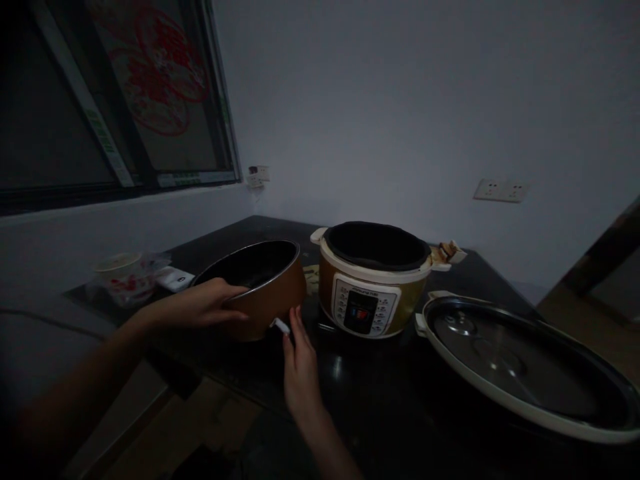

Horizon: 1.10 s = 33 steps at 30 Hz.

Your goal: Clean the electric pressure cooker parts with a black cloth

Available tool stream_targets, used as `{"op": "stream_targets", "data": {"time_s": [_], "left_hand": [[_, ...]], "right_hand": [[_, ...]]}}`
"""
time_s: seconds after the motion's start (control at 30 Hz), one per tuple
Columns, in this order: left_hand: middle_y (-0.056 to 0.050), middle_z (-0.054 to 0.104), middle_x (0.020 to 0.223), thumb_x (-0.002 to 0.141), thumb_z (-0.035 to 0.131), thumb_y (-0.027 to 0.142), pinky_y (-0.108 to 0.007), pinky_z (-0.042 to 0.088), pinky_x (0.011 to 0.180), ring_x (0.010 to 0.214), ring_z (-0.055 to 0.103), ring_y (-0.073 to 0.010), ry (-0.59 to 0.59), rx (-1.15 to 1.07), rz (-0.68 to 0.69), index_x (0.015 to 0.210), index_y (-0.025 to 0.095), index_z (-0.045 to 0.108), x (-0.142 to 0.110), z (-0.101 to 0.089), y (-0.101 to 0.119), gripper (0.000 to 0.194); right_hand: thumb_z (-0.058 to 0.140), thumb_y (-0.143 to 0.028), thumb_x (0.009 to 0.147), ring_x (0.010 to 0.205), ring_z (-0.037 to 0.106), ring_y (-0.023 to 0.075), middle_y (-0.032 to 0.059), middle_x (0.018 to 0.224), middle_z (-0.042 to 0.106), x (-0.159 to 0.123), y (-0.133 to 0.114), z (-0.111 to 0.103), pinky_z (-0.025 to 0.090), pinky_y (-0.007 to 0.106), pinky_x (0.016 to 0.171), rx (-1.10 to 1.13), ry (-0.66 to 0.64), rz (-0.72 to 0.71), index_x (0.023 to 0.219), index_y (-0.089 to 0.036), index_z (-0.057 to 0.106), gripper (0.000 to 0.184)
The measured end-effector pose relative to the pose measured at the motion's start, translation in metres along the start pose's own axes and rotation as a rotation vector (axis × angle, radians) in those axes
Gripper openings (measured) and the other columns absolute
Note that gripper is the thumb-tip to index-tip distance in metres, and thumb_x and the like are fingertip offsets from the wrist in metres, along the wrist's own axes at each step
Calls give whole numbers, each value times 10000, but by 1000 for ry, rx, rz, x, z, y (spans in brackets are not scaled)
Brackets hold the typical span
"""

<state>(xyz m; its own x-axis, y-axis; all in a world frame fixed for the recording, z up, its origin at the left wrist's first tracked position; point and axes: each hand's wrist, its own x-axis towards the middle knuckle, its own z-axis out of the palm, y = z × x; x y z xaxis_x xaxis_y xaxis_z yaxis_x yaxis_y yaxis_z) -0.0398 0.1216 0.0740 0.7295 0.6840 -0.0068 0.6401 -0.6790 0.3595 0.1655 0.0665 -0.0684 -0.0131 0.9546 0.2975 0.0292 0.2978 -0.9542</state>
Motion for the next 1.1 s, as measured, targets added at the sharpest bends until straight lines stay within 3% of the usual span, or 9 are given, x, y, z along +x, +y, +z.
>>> {"op": "stream_targets", "data": {"time_s": [0.17,0.3,1.1], "left_hand": [[-79,718,865,868,564,376,-216,414,587,719,656,-186,-56,67,-26,999,137,634,3,-3,-8,282],[-71,714,815,861,561,356,-217,402,566,695,654,-187,-81,94,-53,949,137,640,4,-1,-13,250],[-53,710,809,842,562,292,-216,396,572,704,653,-183,-117,126,-65,960,157,640,10,13,-10,196]], "right_hand": [[461,-639,861,1408,312,210,55,1490,394,-1,8,18,199,424,1171,192,71,96,1401,-199,437,697],[510,-642,836,1386,355,218,34,1448,452,-1,12,25,204,462,1164,248,90,109,1333,-247,522,635],[581,-604,812,1304,476,234,57,1344,568,1,32,20,291,496,1120,230,129,147,1211,-266,627,525]]}}
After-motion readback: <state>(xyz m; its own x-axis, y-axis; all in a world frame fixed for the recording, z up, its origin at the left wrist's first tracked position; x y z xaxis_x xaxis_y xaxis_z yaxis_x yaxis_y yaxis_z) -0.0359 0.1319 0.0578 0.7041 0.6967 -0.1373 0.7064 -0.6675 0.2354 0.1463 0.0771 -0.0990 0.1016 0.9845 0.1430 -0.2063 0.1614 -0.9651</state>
